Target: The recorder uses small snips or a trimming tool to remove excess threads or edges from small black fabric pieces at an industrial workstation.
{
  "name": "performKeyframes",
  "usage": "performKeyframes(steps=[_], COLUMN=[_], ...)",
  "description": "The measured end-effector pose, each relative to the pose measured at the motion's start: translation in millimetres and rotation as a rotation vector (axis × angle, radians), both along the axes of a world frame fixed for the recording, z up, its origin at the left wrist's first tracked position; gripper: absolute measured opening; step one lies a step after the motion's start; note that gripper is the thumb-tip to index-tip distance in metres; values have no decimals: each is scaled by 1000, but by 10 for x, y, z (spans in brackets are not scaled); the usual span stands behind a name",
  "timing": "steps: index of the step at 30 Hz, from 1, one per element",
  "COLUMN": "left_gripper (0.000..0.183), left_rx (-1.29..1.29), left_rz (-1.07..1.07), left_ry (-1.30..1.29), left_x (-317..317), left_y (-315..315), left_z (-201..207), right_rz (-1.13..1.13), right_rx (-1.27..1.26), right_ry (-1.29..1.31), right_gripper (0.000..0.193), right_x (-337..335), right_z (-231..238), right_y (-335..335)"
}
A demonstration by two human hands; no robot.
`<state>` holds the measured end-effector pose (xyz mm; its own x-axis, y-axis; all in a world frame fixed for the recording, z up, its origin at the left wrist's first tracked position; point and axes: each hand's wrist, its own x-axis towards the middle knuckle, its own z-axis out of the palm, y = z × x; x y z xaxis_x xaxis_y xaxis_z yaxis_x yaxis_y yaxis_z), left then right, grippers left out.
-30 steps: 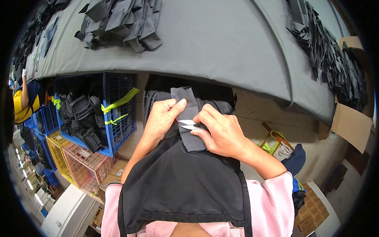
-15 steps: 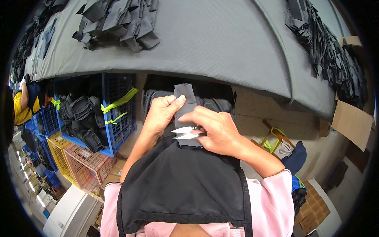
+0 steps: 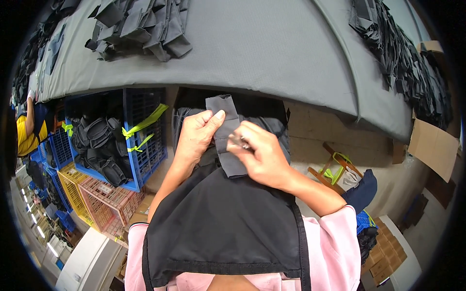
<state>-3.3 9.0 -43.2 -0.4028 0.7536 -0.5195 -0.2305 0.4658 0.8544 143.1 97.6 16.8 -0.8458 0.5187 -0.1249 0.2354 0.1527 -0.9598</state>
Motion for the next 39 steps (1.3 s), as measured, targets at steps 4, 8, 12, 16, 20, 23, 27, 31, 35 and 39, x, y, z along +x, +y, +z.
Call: performKeyframes(steps=[4,8,12,16,20,23,27,31,35,39], left_gripper=[48,47,45,44,45,45,46,46,46,46], left_rx=[13,74,99,93,79,77,109,87,93,74], left_rz=[35,26,76,96,99,95,81,76,79,63], left_ry=[126,532,699,662,585,534,513,545,657,643], left_x=[-2,32,76,83,79,78,87,123,69,41], left_y=[20,29,79,75,99,106,126,137,152,144], left_z=[66,152,231,199,210,196,193,188,155,135], right_rz=[-107,12,69,-16,-28,-54,17,-115,-202,-271], right_rx=[-128,193,491,626,726,842,904,546,121,-165], right_ry=[123,-96,-168,-169,-152,-96,-34,113,7,116], right_gripper=[11,27,32,32,26,24,23,22,16,18], right_x=[165,130,89,69,62,69,77,107,136,308], right_z=[-89,156,106,-24,-90,-98,-107,-254,-50,-79], right_y=[-1,-25,-125,-228,-277,-296,-252,-241,-248,-201])
